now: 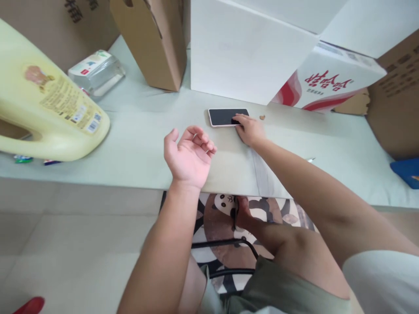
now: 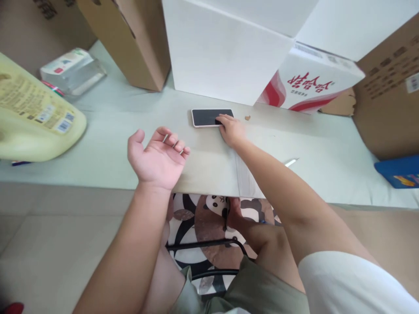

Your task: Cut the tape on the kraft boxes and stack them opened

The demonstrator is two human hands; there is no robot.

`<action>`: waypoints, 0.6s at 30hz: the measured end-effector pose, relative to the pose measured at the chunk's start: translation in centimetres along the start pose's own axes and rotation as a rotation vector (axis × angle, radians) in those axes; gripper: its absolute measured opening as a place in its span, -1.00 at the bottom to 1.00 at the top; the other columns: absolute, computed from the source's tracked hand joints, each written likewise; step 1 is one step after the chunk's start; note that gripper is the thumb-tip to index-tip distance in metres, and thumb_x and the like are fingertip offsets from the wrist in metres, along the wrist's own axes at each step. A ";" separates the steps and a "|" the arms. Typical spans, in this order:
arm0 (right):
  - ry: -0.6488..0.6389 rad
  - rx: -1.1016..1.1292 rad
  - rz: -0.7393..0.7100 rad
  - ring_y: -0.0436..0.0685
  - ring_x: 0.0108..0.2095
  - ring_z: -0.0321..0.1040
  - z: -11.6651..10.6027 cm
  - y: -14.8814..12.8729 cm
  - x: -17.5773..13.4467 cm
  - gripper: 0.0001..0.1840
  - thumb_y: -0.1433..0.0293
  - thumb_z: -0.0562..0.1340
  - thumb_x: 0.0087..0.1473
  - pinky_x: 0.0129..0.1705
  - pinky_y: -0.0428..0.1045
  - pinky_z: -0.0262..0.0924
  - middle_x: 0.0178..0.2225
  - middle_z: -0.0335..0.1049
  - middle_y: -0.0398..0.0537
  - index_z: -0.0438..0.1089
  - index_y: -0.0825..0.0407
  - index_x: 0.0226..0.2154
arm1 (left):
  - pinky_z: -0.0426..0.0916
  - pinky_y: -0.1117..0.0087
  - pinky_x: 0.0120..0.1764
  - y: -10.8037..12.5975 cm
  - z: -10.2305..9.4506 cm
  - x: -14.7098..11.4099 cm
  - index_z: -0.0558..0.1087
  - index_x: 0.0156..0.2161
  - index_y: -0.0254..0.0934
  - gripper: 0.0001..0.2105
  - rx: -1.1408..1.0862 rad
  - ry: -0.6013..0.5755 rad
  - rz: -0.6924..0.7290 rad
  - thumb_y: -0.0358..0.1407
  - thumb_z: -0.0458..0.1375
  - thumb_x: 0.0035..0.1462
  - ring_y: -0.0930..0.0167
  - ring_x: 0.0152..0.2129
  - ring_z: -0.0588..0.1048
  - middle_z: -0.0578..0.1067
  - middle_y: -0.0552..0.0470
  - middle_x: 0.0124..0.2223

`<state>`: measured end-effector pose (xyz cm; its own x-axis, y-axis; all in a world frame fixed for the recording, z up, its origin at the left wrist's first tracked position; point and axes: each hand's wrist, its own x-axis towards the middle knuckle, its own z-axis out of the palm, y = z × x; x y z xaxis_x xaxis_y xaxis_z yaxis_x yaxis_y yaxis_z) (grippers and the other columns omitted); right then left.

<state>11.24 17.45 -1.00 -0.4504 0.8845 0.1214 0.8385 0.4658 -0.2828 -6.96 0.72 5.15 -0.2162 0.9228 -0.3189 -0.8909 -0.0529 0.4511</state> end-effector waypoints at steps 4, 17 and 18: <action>0.057 -0.034 -0.022 0.32 0.31 0.33 0.7 0.3 -0.3 -0.51 0.40 0.08 0.23 0.35 0.28 0.24 0.28 0.41 0.06 0.49 0.06 0.14 | 0.34 0.41 -0.46 0.5 0.1 -0.2 0.43 -0.49 -0.23 -0.46 -0.070 0.002 -0.032 0.06 -0.13 0.35 0.47 -0.64 0.34 0.35 0.04 -0.52; 0.180 0.050 -0.181 0.31 0.42 0.12 1.3 -6.9 -2.3 -0.48 0.29 0.03 0.28 0.43 0.31 0.02 0.36 0.28 0.13 0.33 0.04 0.23 | 0.34 0.42 -0.35 0.7 -0.6 0.2 0.44 -0.45 -0.23 -0.58 0.007 0.212 0.119 -0.05 -0.06 0.31 0.42 -0.44 0.47 0.46 -0.01 -0.37; 0.193 0.110 -0.260 0.28 0.43 0.10 1.1 -8.7 -2.8 -0.46 0.24 -0.01 0.32 0.44 0.27 0.02 0.37 0.27 0.12 0.31 0.04 0.25 | 0.36 0.42 -0.31 0.8 -0.8 0.4 0.46 -0.43 -0.22 -0.60 0.026 0.281 0.130 -0.06 -0.06 0.30 0.40 -0.34 0.52 0.51 -0.03 -0.30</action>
<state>4.89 10.84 0.11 -0.5697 0.7300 0.3776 0.6602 0.6801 -0.3188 -8.06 0.79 4.71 -0.4333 0.7669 -0.4734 -0.8387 -0.1508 0.5233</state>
